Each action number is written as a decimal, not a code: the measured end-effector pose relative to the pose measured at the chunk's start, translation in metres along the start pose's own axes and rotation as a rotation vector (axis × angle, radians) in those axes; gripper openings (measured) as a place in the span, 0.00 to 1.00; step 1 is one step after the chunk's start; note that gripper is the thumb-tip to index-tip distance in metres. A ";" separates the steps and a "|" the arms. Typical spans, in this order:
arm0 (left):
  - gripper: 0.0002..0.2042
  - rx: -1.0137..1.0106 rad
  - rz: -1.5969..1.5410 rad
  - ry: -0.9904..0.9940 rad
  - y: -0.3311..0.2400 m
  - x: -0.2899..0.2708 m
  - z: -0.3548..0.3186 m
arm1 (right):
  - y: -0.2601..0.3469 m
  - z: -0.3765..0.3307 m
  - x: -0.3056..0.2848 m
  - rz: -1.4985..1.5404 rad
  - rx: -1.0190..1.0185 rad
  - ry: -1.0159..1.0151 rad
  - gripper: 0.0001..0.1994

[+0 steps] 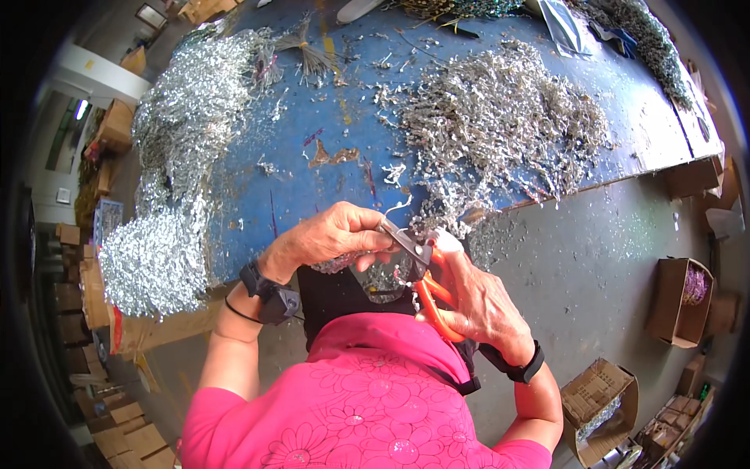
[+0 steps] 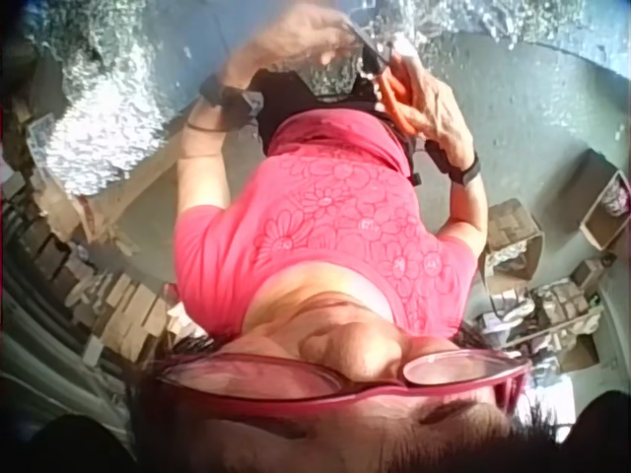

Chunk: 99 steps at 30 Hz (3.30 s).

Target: Cutting strips of silver plastic tinsel using red-handled scissors at a manufacturing workbench.

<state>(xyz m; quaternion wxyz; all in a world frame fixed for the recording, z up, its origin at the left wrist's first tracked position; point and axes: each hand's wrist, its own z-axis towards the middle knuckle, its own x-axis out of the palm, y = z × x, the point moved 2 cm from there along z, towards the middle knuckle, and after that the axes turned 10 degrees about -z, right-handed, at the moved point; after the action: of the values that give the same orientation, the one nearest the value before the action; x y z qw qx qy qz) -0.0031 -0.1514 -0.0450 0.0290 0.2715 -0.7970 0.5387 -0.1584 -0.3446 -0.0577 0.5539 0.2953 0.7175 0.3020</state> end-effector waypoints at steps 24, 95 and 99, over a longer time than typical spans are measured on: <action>0.13 0.056 0.087 -0.067 0.014 -0.015 0.009 | -0.019 0.006 0.012 -0.030 0.060 -0.165 0.20; 0.05 0.637 0.867 -1.110 0.095 -0.072 -0.147 | 0.011 0.103 0.034 -0.547 -0.415 -0.583 0.12; 0.05 0.617 0.845 -1.123 0.100 -0.074 -0.154 | 0.012 0.104 0.034 -0.521 -0.403 -0.569 0.11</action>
<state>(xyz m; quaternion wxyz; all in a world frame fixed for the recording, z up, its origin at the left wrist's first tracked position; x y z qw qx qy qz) -0.0247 0.0399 -0.0901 -0.6658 0.1724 -0.5417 0.4833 -0.0634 -0.3000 -0.0912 0.8339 0.0619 0.5134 0.1928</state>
